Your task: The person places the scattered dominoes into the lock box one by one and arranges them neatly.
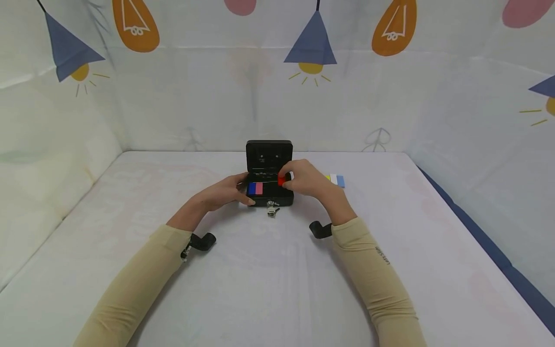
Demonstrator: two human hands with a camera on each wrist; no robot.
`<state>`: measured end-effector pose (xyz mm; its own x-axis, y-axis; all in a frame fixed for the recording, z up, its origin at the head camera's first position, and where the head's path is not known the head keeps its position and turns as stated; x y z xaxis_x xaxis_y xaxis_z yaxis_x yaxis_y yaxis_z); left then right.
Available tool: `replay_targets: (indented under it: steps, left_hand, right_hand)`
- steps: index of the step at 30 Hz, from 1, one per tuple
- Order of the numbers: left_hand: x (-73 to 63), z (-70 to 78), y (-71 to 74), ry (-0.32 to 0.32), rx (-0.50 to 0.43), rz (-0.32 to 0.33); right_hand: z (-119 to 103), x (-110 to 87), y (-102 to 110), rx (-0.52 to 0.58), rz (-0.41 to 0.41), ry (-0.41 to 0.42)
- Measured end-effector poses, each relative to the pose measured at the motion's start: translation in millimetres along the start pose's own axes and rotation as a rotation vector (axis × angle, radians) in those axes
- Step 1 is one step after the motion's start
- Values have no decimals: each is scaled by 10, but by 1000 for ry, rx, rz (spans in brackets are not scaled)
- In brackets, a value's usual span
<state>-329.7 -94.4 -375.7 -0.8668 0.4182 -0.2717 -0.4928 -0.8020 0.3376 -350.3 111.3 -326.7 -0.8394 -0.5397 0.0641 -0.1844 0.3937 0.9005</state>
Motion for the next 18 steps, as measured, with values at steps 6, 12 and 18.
replay_targets:
  steps: [6,12,18]
  left_hand:
    - [-14,-6,13,9,-2,4]
    - [-28,-6,14,1,-11,-2]
    - [-17,-15,10,6,-22,-5]
  right_hand:
    - [-44,34,-61,8,-8,1]
    - [-91,67,-79,3,-14,25]
    - [-129,101,-69,7,-14,24]
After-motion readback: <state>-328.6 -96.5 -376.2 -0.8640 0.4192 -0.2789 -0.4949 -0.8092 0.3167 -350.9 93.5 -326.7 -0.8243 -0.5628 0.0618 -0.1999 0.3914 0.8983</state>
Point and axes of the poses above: each hand's wrist, its own x-axis towards the middle knuckle, its own y-axis out of the back of the hand, z = x × y, the point moved 5 cm from there along x, towards the middle knuckle, and after that the axes turned 1 degree about x, right-handed, at the moved point
